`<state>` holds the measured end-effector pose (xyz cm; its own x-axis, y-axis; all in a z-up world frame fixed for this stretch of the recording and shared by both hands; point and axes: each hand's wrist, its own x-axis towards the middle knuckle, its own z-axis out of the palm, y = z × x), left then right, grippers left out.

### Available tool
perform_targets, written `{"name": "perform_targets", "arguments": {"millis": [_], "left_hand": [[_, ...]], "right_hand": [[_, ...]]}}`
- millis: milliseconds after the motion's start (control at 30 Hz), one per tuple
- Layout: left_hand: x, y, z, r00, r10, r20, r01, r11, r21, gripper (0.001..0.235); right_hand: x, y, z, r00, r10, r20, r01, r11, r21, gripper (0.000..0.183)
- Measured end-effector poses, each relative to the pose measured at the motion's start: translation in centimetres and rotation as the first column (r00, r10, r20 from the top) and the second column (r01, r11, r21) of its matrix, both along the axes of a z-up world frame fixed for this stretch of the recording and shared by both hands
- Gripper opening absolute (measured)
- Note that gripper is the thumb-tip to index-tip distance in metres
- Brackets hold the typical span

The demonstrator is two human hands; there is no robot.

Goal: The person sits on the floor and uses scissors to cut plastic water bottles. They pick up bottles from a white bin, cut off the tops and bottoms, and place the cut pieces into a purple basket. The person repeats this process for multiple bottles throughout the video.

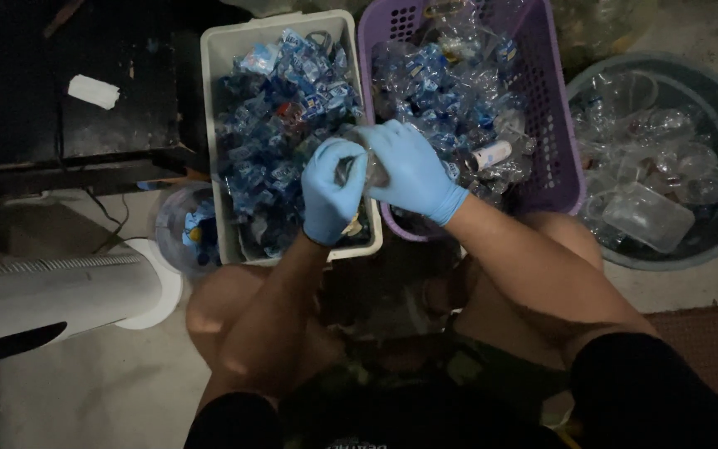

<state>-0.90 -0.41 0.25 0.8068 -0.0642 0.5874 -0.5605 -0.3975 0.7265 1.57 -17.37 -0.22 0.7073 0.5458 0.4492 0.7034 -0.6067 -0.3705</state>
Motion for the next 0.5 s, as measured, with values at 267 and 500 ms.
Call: {"name": "perform_targets", "arguments": {"millis": [267,500], "left_hand": [[1.0,0.7,-0.6,0.985,-0.066,0.16,0.06,0.997,0.043,0.015],[0.4,0.0,0.5,1.0,-0.006,0.025,0.008,0.996,-0.085,0.008]], "right_hand": [[-0.1,0.1,0.2,0.999,0.008,0.05,-0.01,0.999,0.035,0.095],[-0.3,0.3,0.5,0.995,0.015,0.099,-0.021,0.998,0.056,0.082]]}}
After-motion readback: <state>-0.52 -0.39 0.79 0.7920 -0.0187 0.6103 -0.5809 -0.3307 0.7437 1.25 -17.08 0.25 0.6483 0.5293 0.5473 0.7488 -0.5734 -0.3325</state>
